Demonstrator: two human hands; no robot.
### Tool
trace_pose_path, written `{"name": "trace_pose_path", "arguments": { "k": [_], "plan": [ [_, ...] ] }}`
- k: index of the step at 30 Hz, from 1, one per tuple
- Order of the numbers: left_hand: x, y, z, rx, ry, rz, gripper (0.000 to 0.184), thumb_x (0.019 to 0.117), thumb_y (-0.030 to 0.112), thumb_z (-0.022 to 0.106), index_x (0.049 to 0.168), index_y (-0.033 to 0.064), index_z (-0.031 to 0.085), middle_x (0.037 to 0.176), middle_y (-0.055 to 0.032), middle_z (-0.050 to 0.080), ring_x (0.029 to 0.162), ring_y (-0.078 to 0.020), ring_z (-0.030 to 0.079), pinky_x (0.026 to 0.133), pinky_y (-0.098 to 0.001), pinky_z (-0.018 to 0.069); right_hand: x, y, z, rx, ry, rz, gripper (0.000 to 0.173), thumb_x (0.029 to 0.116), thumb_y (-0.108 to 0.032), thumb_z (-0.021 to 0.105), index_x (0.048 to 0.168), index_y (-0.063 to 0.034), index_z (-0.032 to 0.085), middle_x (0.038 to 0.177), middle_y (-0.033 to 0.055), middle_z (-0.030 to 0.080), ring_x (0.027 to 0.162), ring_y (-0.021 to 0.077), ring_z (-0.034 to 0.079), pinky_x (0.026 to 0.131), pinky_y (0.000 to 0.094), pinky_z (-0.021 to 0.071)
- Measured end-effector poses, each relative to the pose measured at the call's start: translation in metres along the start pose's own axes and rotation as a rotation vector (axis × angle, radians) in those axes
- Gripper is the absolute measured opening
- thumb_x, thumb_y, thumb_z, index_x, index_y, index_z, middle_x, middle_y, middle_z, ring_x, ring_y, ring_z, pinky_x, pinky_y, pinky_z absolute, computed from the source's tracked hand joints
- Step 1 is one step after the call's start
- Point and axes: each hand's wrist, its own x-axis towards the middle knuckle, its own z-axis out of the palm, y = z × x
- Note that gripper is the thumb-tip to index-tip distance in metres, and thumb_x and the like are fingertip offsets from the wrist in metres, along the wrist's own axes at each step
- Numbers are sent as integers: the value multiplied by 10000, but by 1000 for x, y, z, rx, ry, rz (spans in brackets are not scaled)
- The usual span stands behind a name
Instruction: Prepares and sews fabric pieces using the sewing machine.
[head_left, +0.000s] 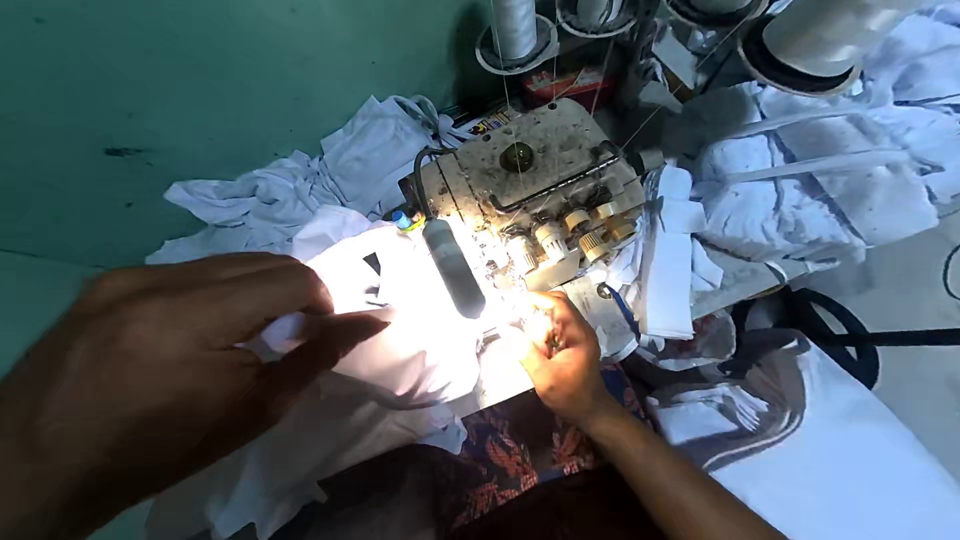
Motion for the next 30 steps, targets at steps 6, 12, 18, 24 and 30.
{"name": "trace_pose_path", "arguments": {
  "k": [6, 12, 18, 24, 30],
  "plan": [
    [-12, -13, -4, 99, 51, -37, 382, 908, 538, 660, 807, 170, 646, 717, 49, 580, 616, -83, 549, 512, -315, 437, 1, 2, 21, -344, 30, -9, 543, 785, -453, 847, 1121, -52, 701, 908, 19, 716, 762, 60, 664, 685, 259, 585],
    [-27, -28, 3, 128, 71, -59, 361, 913, 553, 658, 822, 203, 665, 709, 72, 597, 577, -66, 552, 481, -294, 451, 13, 4, 12, -525, 28, -137, 201, 892, -237, 675, 931, -50, 739, 763, 50, 690, 657, 150, 655, 597, 331, 555],
    [-33, -29, 8, 117, 91, -60, 346, 912, 547, 664, 828, 212, 672, 714, 78, 598, 591, -61, 559, 492, -285, 454, 12, 23, -34, -727, -13, -109, 171, 917, -191, 650, 933, -40, 728, 812, 85, 715, 695, 204, 698, 638, 389, 593],
    [-35, -19, 3, 140, 89, -36, 330, 937, 508, 639, 831, 197, 674, 722, 76, 604, 599, -57, 558, 502, -277, 451, -1, 22, -124, -737, 194, 45, 303, 1011, -269, 586, 987, 11, 698, 759, 99, 675, 637, 183, 643, 594, 404, 558],
    [-27, -6, 6, 102, 101, -49, 336, 923, 516, 646, 814, 200, 674, 703, 79, 601, 582, -55, 565, 491, -280, 461, 1, -10, -94, -298, 156, -71, 198, 1009, -187, 603, 997, -17, 704, 790, -10, 695, 625, -10, 605, 560, 179, 526]
  ]
}}
